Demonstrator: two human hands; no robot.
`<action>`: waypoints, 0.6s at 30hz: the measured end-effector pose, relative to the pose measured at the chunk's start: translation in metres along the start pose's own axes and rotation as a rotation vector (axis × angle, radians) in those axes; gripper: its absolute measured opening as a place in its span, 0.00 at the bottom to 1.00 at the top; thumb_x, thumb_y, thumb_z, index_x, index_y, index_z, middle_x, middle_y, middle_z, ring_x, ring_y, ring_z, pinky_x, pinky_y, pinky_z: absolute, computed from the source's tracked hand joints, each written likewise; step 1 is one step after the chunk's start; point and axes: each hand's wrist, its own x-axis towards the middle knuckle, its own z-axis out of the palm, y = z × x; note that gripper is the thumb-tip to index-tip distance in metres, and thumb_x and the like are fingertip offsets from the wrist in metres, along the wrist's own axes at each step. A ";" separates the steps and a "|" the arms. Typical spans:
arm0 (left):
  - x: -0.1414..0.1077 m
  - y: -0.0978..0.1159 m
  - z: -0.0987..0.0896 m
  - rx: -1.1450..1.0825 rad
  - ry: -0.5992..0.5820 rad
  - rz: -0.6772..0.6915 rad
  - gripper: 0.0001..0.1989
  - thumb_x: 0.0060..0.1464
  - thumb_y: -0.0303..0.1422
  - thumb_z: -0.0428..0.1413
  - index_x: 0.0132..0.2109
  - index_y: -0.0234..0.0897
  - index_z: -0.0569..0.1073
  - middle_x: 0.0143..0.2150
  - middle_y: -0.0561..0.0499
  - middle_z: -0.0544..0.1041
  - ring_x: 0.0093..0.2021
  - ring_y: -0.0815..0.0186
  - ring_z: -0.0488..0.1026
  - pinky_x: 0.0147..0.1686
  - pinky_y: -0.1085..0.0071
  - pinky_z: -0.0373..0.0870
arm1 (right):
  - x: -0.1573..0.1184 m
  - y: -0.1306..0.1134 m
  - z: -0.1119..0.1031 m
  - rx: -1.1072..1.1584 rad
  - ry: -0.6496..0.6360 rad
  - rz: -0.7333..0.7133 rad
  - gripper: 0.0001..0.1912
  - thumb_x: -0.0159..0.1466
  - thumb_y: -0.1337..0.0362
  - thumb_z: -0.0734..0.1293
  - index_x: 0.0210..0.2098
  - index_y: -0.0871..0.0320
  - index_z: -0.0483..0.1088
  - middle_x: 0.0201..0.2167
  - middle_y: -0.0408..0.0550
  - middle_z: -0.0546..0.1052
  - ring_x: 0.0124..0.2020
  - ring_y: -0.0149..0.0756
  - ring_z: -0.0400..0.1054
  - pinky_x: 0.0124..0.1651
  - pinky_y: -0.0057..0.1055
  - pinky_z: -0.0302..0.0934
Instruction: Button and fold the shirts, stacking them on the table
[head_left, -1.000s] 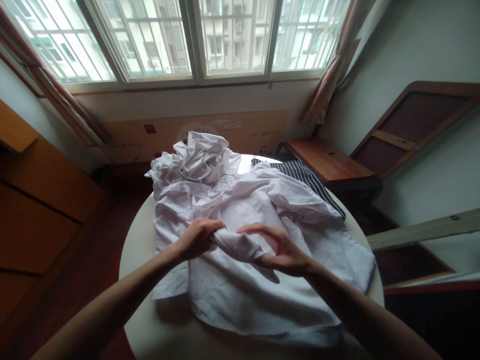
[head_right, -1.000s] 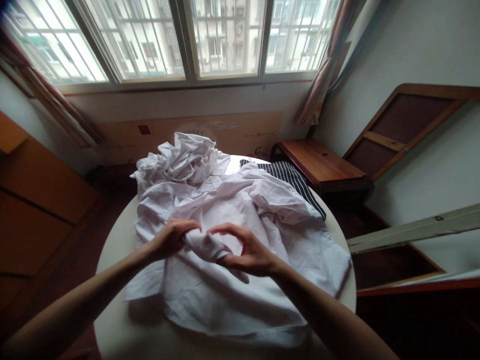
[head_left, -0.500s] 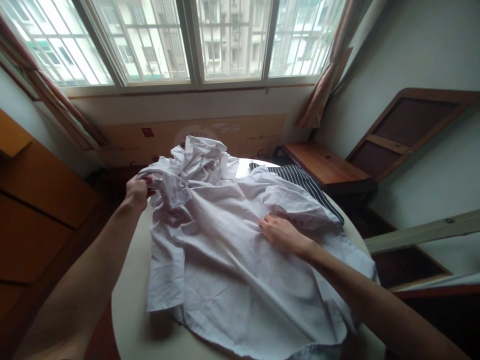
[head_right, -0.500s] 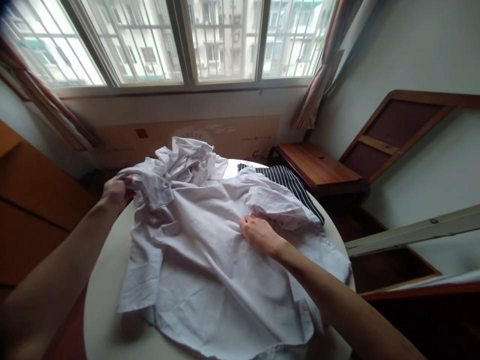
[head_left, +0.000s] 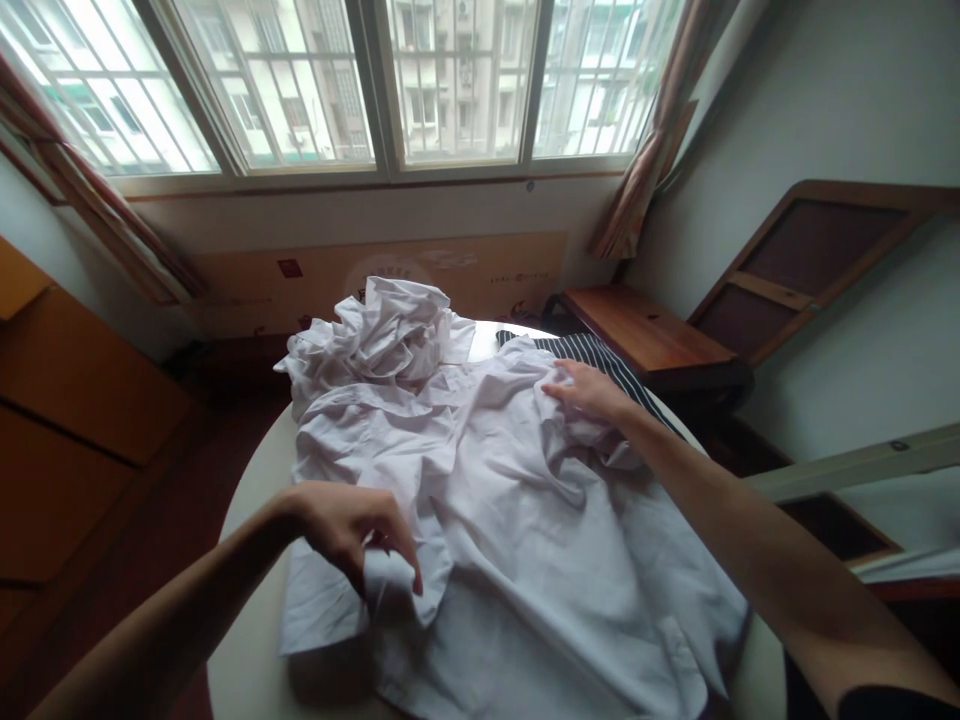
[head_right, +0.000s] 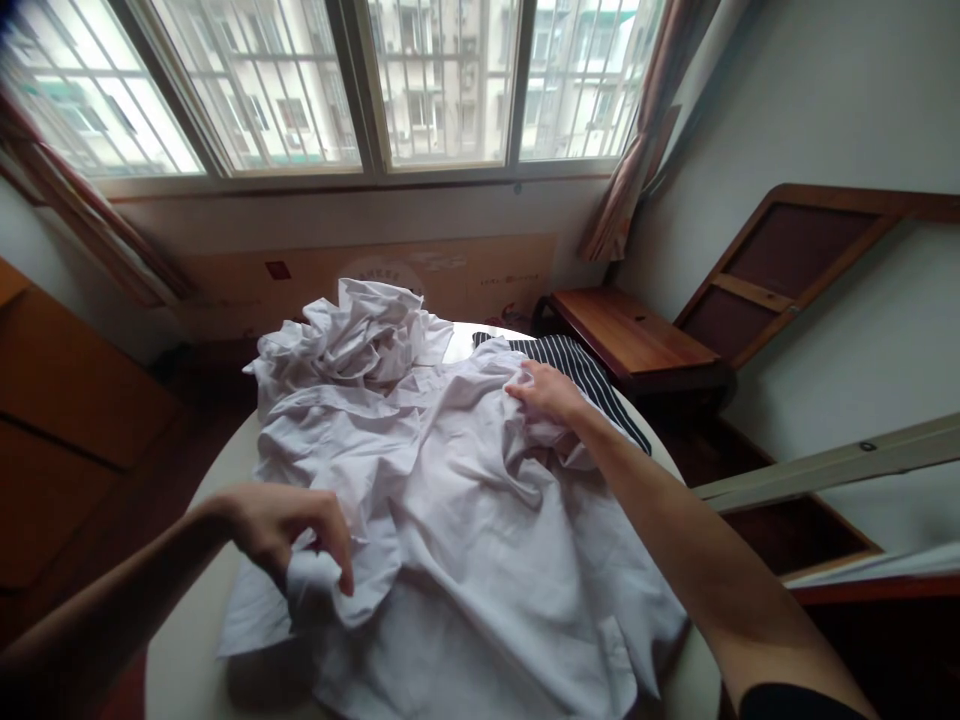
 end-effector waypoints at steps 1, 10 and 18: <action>0.007 -0.002 0.006 0.029 -0.039 -0.019 0.22 0.44 0.37 0.64 0.49 0.37 0.78 0.37 0.48 0.79 0.34 0.64 0.73 0.34 0.75 0.68 | 0.000 -0.002 0.002 -0.062 -0.041 0.006 0.31 0.57 0.48 0.66 0.54 0.60 0.67 0.49 0.57 0.74 0.48 0.48 0.69 0.48 0.37 0.60; 0.013 -0.028 -0.021 0.104 0.402 -0.185 0.23 0.52 0.43 0.57 0.53 0.38 0.73 0.43 0.46 0.78 0.37 0.64 0.74 0.34 0.72 0.69 | 0.025 -0.037 0.007 -0.140 0.171 0.180 0.27 0.61 0.45 0.61 0.48 0.59 0.71 0.50 0.60 0.71 0.53 0.52 0.63 0.52 0.41 0.57; 0.012 -0.092 -0.083 1.117 1.089 -0.688 0.22 0.47 0.40 0.61 0.50 0.40 0.72 0.49 0.43 0.71 0.49 0.52 0.66 0.49 0.57 0.59 | 0.052 0.011 0.020 0.272 -0.117 0.429 0.36 0.54 0.50 0.71 0.54 0.66 0.64 0.46 0.62 0.73 0.39 0.44 0.72 0.35 0.33 0.66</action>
